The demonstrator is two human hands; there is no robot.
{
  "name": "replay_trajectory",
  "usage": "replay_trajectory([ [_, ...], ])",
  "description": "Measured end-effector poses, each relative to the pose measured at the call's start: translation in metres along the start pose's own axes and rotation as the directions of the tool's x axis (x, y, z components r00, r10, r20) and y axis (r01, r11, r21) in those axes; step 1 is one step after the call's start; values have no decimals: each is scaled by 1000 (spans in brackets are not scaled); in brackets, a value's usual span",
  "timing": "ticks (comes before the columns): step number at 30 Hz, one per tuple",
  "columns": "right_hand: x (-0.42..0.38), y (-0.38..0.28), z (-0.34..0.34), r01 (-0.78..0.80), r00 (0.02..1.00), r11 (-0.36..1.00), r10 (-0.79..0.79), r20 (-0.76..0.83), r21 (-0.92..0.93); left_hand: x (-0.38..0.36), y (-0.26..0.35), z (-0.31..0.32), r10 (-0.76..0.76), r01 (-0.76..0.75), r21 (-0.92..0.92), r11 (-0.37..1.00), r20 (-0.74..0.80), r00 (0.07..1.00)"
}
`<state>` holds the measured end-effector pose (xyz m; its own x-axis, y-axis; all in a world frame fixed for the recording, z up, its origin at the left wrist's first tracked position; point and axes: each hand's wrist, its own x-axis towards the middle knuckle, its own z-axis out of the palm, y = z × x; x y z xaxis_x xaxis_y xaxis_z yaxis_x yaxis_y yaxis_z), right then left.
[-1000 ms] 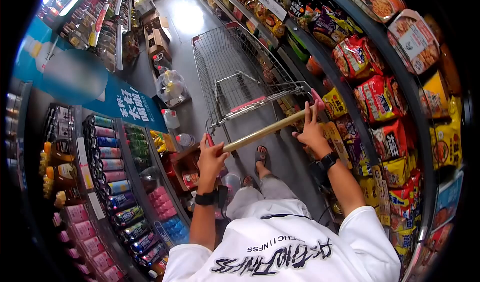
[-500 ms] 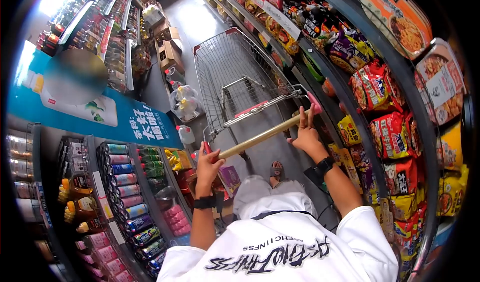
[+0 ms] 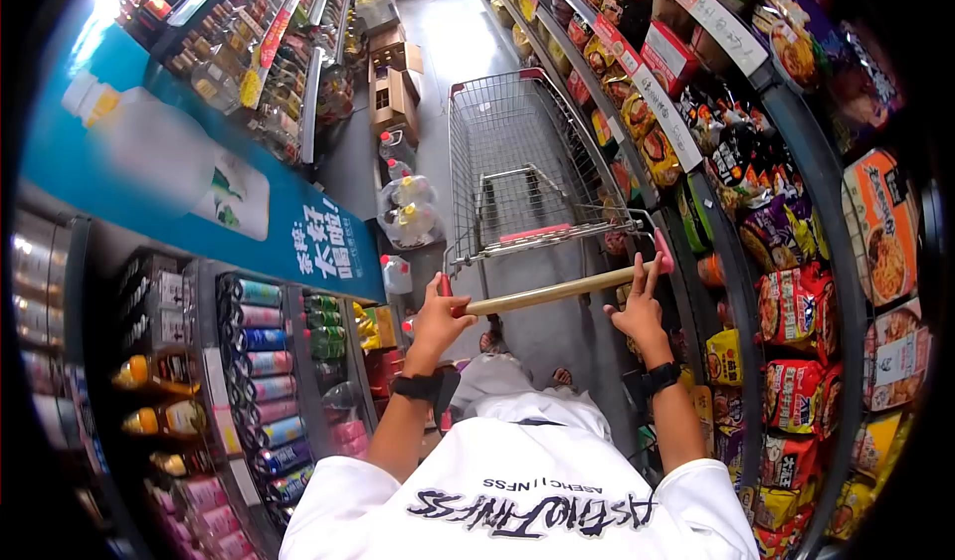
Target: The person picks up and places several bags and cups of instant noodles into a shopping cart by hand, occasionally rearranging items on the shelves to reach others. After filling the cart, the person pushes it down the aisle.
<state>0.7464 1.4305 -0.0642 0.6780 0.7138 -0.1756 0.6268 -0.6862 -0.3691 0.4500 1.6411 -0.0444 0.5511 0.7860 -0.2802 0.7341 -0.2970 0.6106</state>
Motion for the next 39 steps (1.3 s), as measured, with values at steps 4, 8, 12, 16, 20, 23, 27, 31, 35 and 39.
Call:
replay_trajectory([
  [4,29,-17,2,-61,998,997,61,13,-50,33,1,-16,106,-106,30,994,-5,994],
  [8,52,-26,-7,28,997,990,-18,-75,137,63,-11,-18,178,-179,49,983,8,984],
  [12,76,-25,-10,107,989,968,-81,-122,226,98,-17,-36,280,-275,100,956,-34,959],
  [16,110,-25,-11,182,915,944,-60,-398,276,133,0,-72,188,-187,104,977,7,982],
  [20,163,-3,-20,2,824,912,231,-517,410,196,9,-99,66,-80,196,977,77,995],
  [23,217,50,5,-119,815,831,394,-425,543,262,21,-105,106,-134,309,942,105,989],
  [27,281,93,31,-284,665,533,708,-237,797,362,48,-91,329,-388,159,908,303,894],
  [31,321,103,46,-310,576,611,730,-367,729,446,99,-66,473,-520,-36,853,474,743],
  [35,323,118,54,-317,683,731,618,-390,604,508,120,-24,545,-537,-193,821,546,637],
  [39,310,101,39,-450,675,637,702,-229,626,546,129,8,598,-573,-261,777,590,542],
])
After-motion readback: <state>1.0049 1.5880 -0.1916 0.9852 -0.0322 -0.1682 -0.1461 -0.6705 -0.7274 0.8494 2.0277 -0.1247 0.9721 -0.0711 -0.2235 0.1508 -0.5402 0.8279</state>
